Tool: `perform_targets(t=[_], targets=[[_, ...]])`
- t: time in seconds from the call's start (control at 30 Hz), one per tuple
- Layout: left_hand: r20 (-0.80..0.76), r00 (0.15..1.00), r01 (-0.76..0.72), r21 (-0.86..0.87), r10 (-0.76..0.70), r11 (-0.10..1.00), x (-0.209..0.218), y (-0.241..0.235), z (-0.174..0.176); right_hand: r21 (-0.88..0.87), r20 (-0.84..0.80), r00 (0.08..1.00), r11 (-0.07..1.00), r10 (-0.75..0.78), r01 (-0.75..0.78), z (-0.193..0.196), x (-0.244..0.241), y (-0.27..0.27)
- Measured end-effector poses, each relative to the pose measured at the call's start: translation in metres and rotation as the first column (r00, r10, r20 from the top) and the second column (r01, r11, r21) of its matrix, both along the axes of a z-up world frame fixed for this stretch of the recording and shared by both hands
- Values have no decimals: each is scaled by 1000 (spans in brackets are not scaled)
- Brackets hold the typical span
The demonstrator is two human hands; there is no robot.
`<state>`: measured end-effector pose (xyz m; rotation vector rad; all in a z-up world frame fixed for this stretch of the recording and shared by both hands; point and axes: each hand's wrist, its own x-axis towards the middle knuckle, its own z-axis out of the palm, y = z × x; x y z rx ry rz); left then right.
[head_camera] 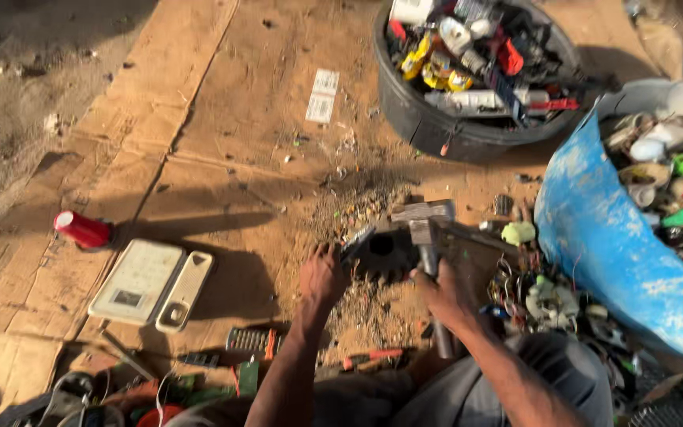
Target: The person sits on the ground and uses a hammer to smash various electronic components, including a red plastic housing, a circuit board, and a blue plastic casing, against a metal gear. The person repeatedly strikes the items to break them apart.
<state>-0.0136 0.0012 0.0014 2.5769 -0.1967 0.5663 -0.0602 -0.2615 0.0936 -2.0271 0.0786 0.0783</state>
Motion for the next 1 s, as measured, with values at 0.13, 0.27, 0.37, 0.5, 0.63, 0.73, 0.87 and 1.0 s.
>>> perform_targets(t=[0.13,0.27,0.37,0.5,0.63,0.73,0.87,1.0], targets=[[-51,988,-152,-162,145,975,-18,-3,31,343,-495,852,939,172,9,-37,-24,19],[132,971,-195,-63,202,979,-36,-7,53,249,-573,755,945,318,-210,-86,-29,45],[13,987,-159,-21,160,987,-44,-22,63,57,-218,818,843,533,-534,-107,-11,56],[190,977,-92,-39,98,995,-65,-44,78,668,-257,951,743,172,46,-106,12,52],[312,947,128,-138,-80,982,-94,-72,96,891,-83,925,443,370,-97,-91,3,26],[375,911,287,-278,-171,917,-102,-78,111,722,192,923,589,334,-363,-81,-10,22],[371,927,100,-405,64,909,-82,-50,121,954,-186,871,297,454,49,-74,-11,39],[358,906,-53,-431,224,901,-69,-18,106,788,-434,781,610,449,87,-87,-18,50]])
